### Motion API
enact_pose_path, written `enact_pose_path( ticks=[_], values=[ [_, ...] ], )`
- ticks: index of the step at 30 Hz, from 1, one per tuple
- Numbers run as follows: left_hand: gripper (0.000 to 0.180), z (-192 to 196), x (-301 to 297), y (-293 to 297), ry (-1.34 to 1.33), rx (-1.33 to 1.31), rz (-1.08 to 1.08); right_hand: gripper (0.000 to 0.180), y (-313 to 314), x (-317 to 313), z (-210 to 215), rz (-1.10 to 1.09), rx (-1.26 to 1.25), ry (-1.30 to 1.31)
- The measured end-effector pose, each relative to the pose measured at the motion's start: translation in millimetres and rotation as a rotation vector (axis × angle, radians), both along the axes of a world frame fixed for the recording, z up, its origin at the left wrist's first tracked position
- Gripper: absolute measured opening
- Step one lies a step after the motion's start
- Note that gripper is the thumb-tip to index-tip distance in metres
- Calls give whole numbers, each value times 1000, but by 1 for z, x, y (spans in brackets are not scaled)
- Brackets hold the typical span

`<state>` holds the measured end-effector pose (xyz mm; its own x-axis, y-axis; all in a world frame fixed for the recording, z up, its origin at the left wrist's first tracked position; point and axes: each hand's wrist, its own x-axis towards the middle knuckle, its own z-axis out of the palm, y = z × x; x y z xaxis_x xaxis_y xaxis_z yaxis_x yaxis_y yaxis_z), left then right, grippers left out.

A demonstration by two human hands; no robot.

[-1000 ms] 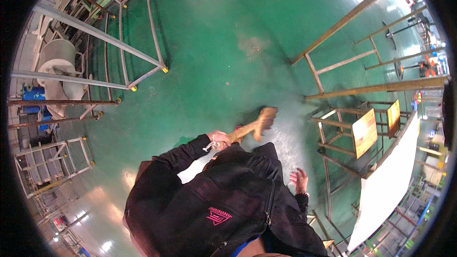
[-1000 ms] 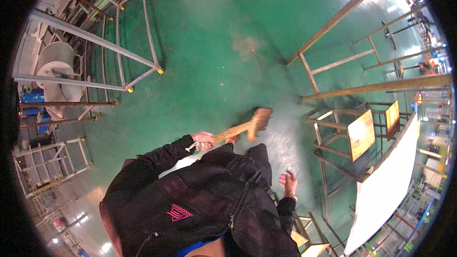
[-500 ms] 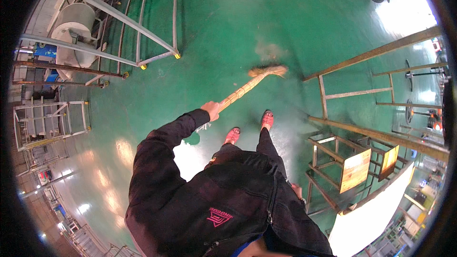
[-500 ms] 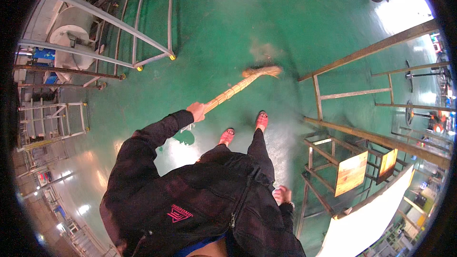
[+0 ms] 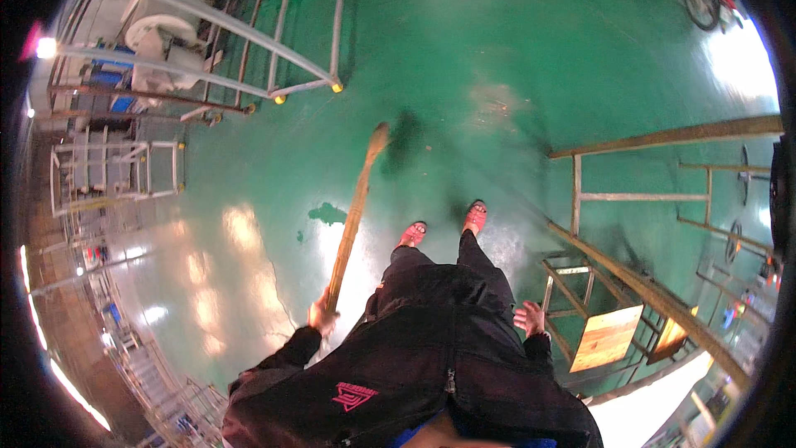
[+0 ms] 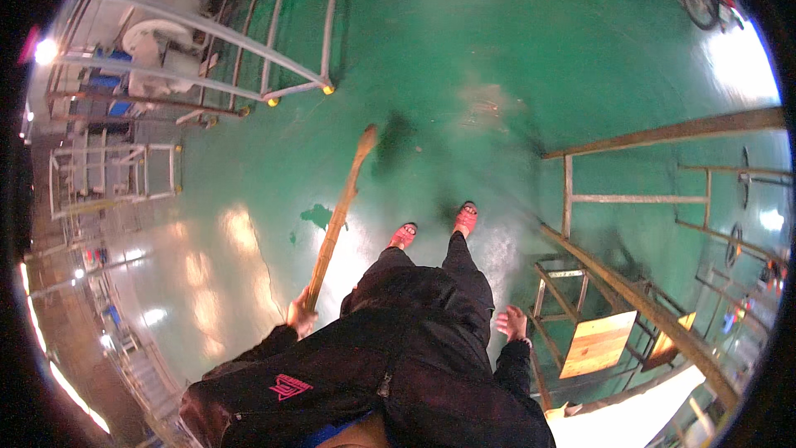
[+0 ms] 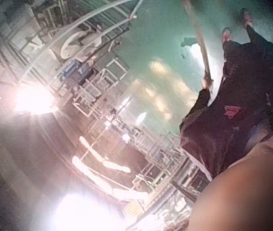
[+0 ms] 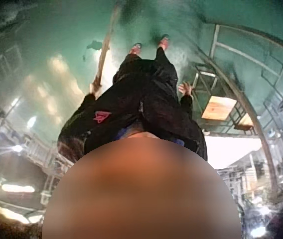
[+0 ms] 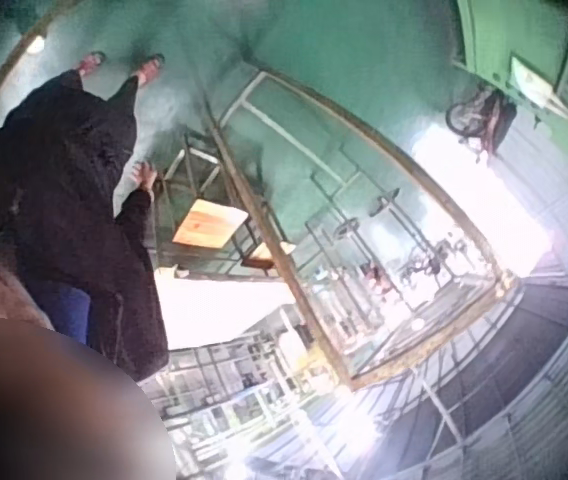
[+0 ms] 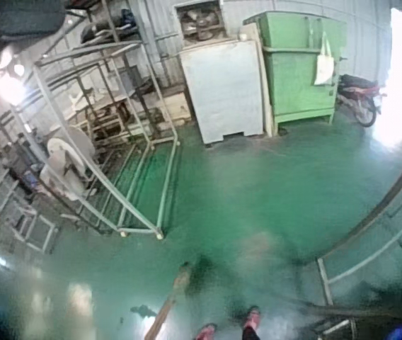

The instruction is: The person sweeps a green factory floor using a traditional broom, moving debris toward a dustpan. The person then uses the dustpan to collect the swept debris and continues sweeping other areas of the floor.

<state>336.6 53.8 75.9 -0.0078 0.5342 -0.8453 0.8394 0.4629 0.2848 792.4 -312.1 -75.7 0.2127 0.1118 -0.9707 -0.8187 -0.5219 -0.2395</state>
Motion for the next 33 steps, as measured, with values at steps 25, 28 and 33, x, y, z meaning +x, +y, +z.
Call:
enact_pose_path(
  ticks=[25, 28, 33],
  values=[
    [28, -50, 242, 77, -798, -362, 630, 43, 44, 125, -41, 293, 55, -17],
    [29, -2, 192, 81, -642, -180, 647, 37, 81, 145, -45, 250, 140, -20],
    [44, 7, 125, 142, -396, 38, 554, 35, 161, 143, -29, 10, 148, -149]
  ],
)
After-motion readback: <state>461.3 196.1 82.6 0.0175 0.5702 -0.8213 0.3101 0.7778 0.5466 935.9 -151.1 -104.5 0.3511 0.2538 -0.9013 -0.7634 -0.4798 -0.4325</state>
